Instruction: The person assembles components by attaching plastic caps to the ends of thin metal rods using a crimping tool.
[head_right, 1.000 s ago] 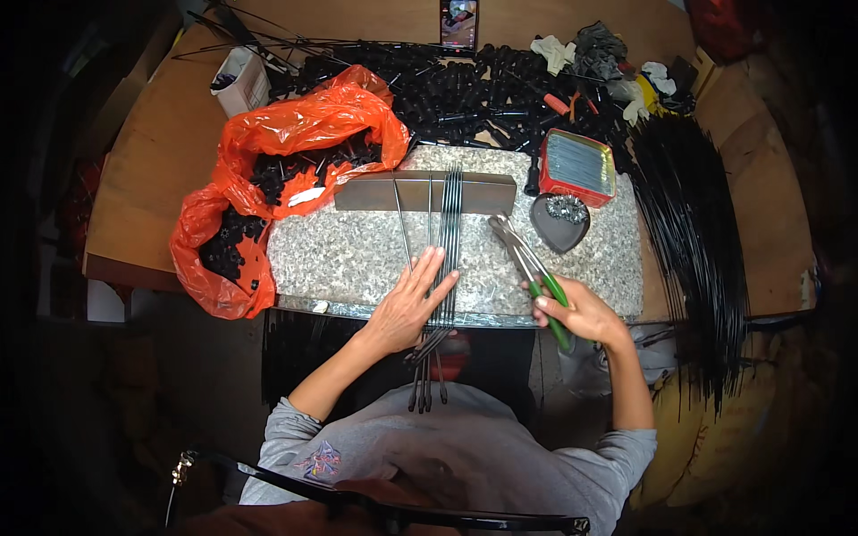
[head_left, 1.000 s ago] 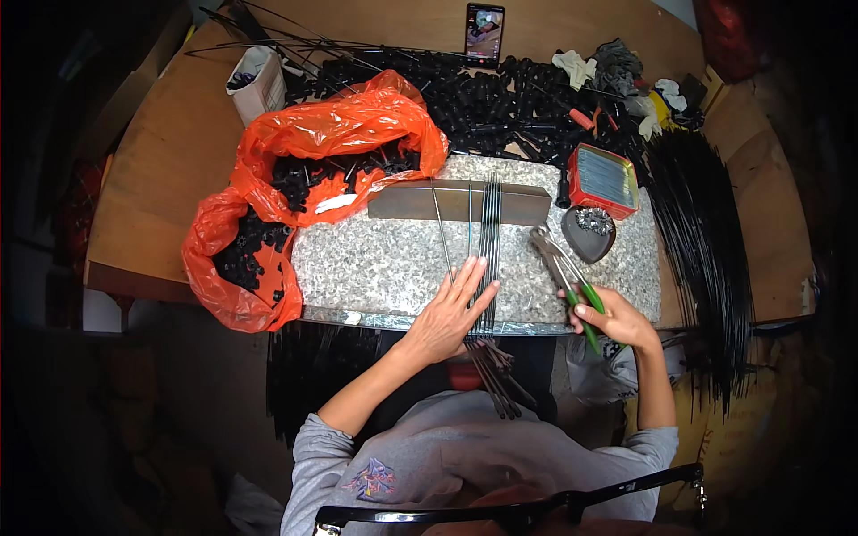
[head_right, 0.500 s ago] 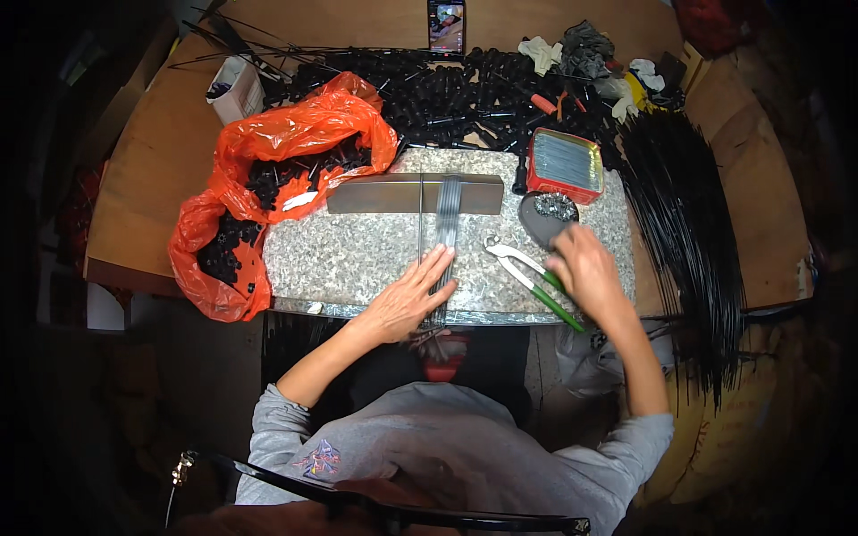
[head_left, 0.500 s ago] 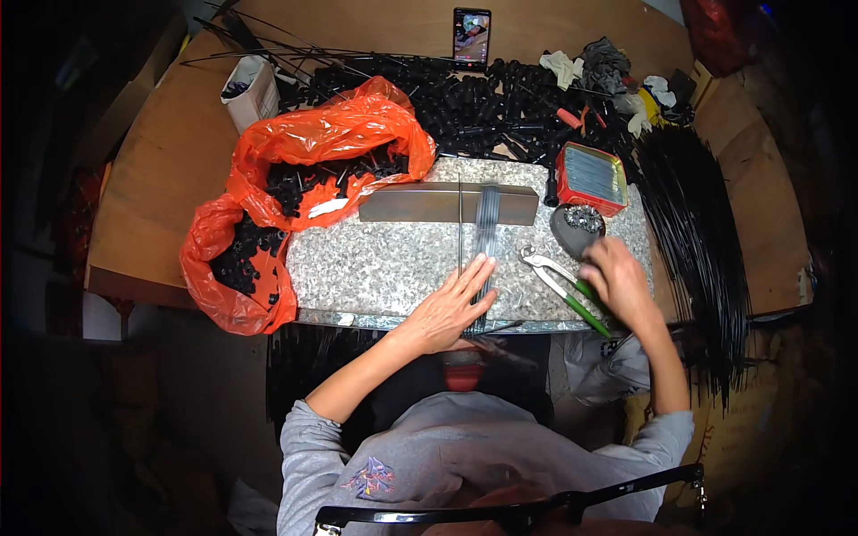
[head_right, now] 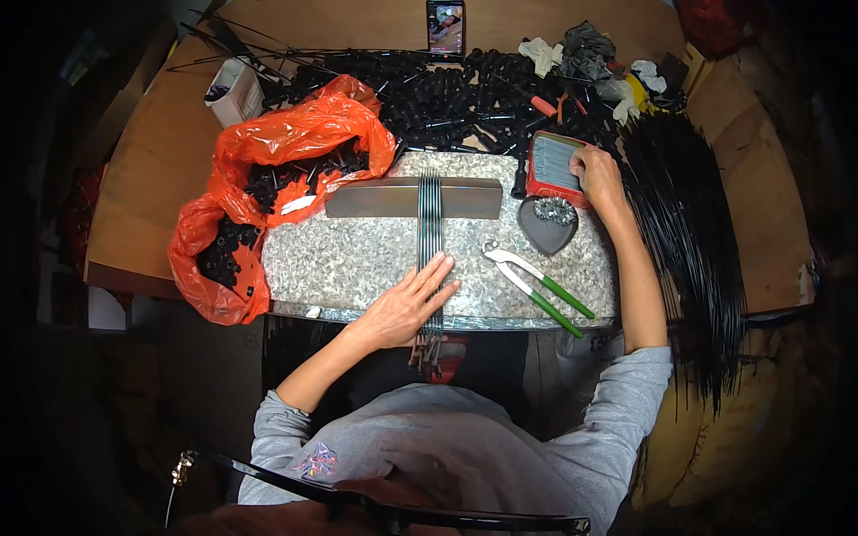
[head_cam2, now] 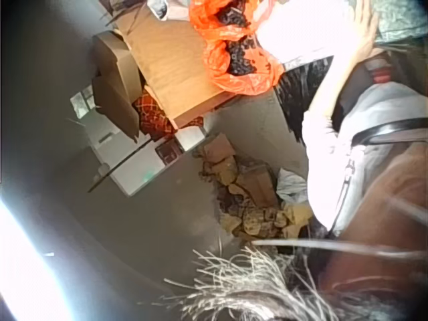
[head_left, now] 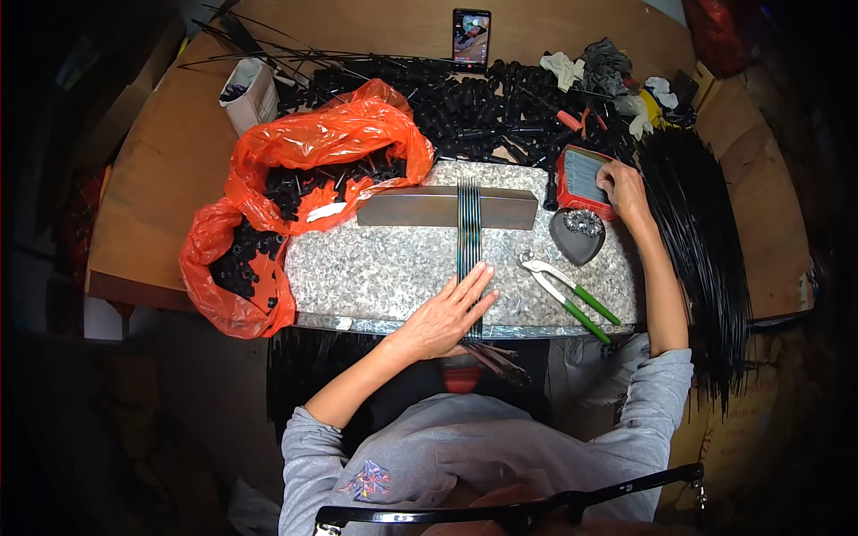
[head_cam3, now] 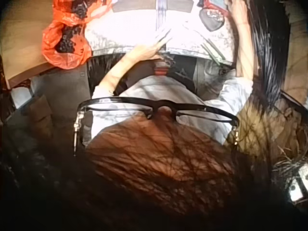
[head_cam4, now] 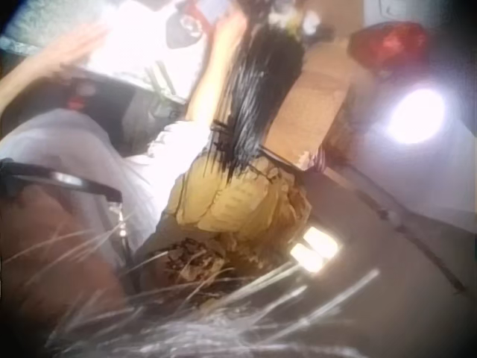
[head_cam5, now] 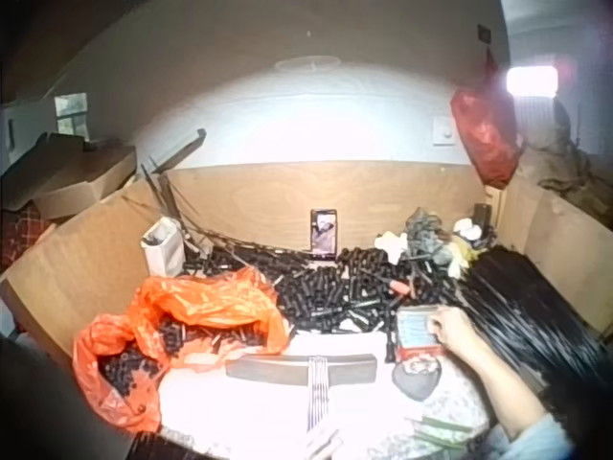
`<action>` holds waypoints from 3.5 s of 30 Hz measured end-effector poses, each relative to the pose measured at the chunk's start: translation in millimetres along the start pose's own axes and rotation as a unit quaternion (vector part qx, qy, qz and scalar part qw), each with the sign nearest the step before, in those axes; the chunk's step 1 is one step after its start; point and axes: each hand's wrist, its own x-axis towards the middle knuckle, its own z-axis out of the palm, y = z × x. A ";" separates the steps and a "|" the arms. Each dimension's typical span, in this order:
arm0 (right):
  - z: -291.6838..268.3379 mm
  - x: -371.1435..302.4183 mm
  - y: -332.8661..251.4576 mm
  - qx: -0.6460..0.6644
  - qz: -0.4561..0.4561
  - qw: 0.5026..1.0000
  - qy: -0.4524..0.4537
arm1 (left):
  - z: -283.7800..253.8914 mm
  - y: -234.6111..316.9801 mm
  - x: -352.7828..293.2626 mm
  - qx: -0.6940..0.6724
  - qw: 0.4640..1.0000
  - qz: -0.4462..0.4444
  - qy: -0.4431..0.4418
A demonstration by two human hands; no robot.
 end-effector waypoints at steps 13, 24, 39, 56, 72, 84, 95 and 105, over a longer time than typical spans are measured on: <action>-0.7 -7.0 -3.3 0.055 0.017 0.996 0.067 | 1.2 2.3 0.4 0.031 0.999 -0.020 -0.030; -2.1 -6.7 0.1 0.050 0.055 0.996 0.043 | 17.5 -4.2 -3.9 0.026 0.998 -0.034 0.048; 4.2 7.1 -73.4 0.105 -0.067 0.988 0.086 | 6.5 -2.6 -4.2 -0.015 0.998 -0.037 0.051; 24.7 6.7 -127.4 0.143 -0.126 0.981 -0.026 | -0.5 -2.7 0.4 -0.074 0.996 -0.034 0.041; 22.1 5.9 -127.9 0.150 -0.111 0.981 -0.048 | 11.8 -4.5 -1.2 -0.059 0.995 -0.041 0.073; 24.1 6.4 -124.6 0.155 -0.119 0.980 -0.038 | 4.4 -3.0 -0.7 -0.119 0.989 -0.055 0.066; 24.1 7.7 -124.7 0.166 -0.104 0.979 -0.055 | 4.9 -3.4 -1.4 -0.114 0.990 -0.054 0.067; 23.3 8.2 -124.9 0.171 -0.107 0.978 -0.061 | 4.1 -3.6 -1.7 -0.111 0.990 -0.056 0.061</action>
